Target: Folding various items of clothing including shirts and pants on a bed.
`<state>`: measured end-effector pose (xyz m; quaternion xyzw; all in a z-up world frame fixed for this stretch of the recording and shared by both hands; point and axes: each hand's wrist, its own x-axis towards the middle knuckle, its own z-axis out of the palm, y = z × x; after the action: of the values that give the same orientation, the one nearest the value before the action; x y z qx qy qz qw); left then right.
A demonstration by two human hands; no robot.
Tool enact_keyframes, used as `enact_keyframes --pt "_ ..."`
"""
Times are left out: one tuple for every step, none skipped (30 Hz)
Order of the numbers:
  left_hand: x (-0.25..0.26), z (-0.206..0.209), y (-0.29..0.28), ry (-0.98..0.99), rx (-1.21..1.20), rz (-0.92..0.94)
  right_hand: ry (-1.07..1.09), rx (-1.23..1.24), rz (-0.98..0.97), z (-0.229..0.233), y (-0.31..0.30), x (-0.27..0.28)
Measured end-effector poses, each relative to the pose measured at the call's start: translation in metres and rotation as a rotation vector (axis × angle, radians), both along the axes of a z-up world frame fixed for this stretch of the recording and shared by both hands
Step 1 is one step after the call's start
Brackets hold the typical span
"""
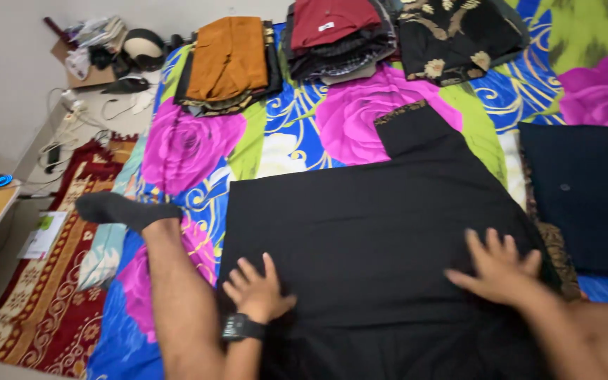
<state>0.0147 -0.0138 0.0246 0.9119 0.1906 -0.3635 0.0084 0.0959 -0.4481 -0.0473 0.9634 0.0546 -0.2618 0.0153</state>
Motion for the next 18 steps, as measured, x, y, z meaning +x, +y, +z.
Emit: enact_keyframes --pt "0.003 0.003 -0.024 -0.309 -0.020 -0.082 -0.203 0.003 -0.029 0.027 0.045 -0.011" --pt "0.004 0.007 -0.047 -0.621 -0.039 -0.153 -0.406 -0.001 -0.065 0.060 0.088 -0.026" --pt "0.012 -0.013 -0.065 -0.628 -0.042 -0.163 -0.414 -0.004 -0.075 0.039 0.103 -0.025" --pt "0.020 -0.032 -0.083 -0.854 -0.132 -0.325 -0.642 0.122 0.099 0.019 0.118 -0.022" --pt "0.028 -0.052 -0.101 -1.075 -0.226 -0.490 -0.867 0.249 0.280 -0.001 0.134 -0.019" --pt "0.032 -0.059 -0.101 -1.082 -0.230 -0.498 -0.875 0.242 0.274 0.000 0.124 -0.012" --pt "0.033 -0.067 -0.101 -1.181 -0.230 -0.553 -0.873 0.301 0.318 0.000 0.114 -0.008" --pt "0.034 -0.076 -0.100 -1.281 -0.229 -0.608 -0.871 0.361 0.362 -0.001 0.106 -0.004" --pt "0.034 -0.068 -0.074 -1.283 -0.227 -0.606 -0.873 0.361 0.365 -0.003 0.076 0.006" --pt "0.034 -0.061 -0.049 -1.221 -0.164 -0.513 -0.853 0.275 0.266 -0.005 0.047 0.016" --pt "0.033 -0.053 -0.023 -1.153 -0.102 -0.425 -0.826 0.191 0.163 -0.008 0.018 0.024" --pt "0.031 -0.065 0.005 -1.150 -0.102 -0.427 -0.824 0.192 0.161 -0.028 -0.007 0.034" --pt "0.030 -0.077 0.033 -1.159 0.036 -0.276 -0.871 0.252 0.150 -0.048 -0.030 0.045" --pt "0.027 -0.089 0.062 -1.162 0.173 -0.125 -0.917 0.311 0.137 -0.069 -0.053 0.057" --pt "0.033 -0.094 0.067 -1.166 0.178 -0.122 -0.921 0.315 0.141 -0.066 -0.041 0.059" --pt "0.039 -0.098 0.073 -1.102 0.293 -0.043 -0.880 0.208 0.057 -0.064 -0.029 0.060" --pt "0.041 -0.105 0.079 -1.029 0.406 0.041 -0.833 0.103 -0.020 -0.062 -0.015 0.061" --pt "0.043 -0.075 0.045 -1.028 0.411 0.050 -0.834 0.107 -0.011 -0.032 0.030 0.053"
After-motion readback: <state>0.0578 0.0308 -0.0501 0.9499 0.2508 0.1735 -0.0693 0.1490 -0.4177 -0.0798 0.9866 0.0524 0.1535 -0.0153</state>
